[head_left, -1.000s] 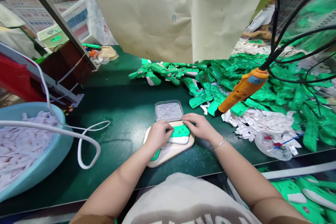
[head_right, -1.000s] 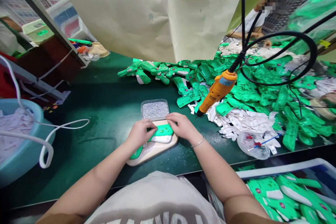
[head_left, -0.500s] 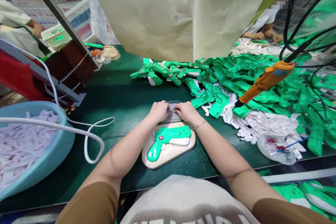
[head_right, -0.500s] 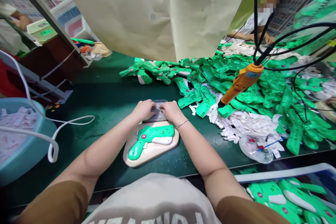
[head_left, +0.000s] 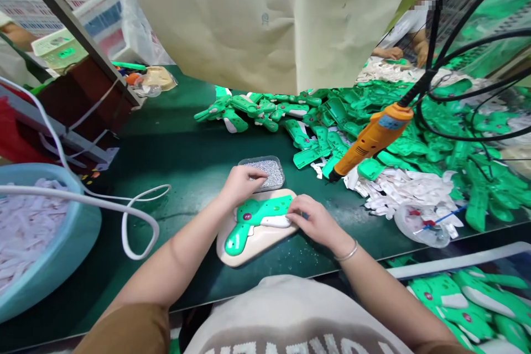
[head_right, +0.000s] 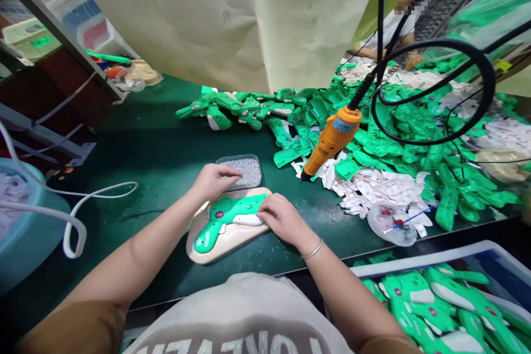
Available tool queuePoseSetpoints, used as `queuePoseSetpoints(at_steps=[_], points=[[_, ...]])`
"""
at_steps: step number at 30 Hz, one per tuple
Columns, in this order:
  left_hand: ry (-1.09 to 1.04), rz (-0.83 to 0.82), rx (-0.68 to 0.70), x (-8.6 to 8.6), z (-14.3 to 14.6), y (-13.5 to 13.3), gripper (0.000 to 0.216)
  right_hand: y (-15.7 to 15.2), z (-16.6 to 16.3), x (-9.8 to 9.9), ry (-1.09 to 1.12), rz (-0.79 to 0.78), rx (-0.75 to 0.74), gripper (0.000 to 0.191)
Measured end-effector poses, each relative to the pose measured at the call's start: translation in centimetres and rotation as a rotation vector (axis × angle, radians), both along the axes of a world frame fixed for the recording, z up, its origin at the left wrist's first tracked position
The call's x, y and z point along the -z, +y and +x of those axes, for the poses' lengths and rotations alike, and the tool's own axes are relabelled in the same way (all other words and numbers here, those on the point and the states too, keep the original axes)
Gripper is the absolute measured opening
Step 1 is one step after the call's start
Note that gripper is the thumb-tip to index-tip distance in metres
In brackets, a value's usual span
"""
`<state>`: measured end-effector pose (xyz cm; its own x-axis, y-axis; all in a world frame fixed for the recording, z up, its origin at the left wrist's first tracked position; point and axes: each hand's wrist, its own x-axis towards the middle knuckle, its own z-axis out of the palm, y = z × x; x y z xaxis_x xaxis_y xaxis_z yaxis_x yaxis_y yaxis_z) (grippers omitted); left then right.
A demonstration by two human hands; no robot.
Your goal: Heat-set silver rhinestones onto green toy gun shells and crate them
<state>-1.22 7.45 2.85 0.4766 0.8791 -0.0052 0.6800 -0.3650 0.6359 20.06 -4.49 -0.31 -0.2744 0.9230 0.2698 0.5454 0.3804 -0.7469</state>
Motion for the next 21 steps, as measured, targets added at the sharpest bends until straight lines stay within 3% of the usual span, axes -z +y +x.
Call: queuePoseSetpoints(at_steps=[3,5,7,9,13,15,18,21], points=[[-0.314,-0.168,-0.040,-0.3,-1.5,-3.3,0.017,-0.8,-0.3,1.8,-0.068,0.266,0.005,0.013],[-0.402,-0.231,-0.072,0.0,-2.4,-5.2,0.017,-1.0,-0.4,2.4,-0.095,0.402,0.007,0.012],[-0.424,-0.230,-0.115,0.7,-3.1,-6.6,0.014,-1.2,-0.3,2.6,-0.121,0.513,-0.013,0.009],[-0.411,-0.144,-0.069,1.5,-3.4,-7.4,0.009,-1.4,-0.1,2.4,-0.145,0.577,-0.044,0.011],[-0.335,0.139,0.241,3.3,-3.0,-7.5,0.012,-0.9,0.2,1.6,-0.152,0.590,-0.029,0.022],[-0.270,0.218,0.308,3.9,-2.6,-7.2,0.012,0.1,0.2,1.0,-0.153,0.583,0.001,0.019],[-0.205,0.169,0.317,4.2,-2.3,-6.8,0.010,2.8,-0.5,0.0,-0.213,0.531,0.016,0.019],[-0.168,0.041,0.302,3.5,-2.2,-6.6,0.012,6.5,-1.9,-1.3,-0.392,0.298,0.094,0.024]])
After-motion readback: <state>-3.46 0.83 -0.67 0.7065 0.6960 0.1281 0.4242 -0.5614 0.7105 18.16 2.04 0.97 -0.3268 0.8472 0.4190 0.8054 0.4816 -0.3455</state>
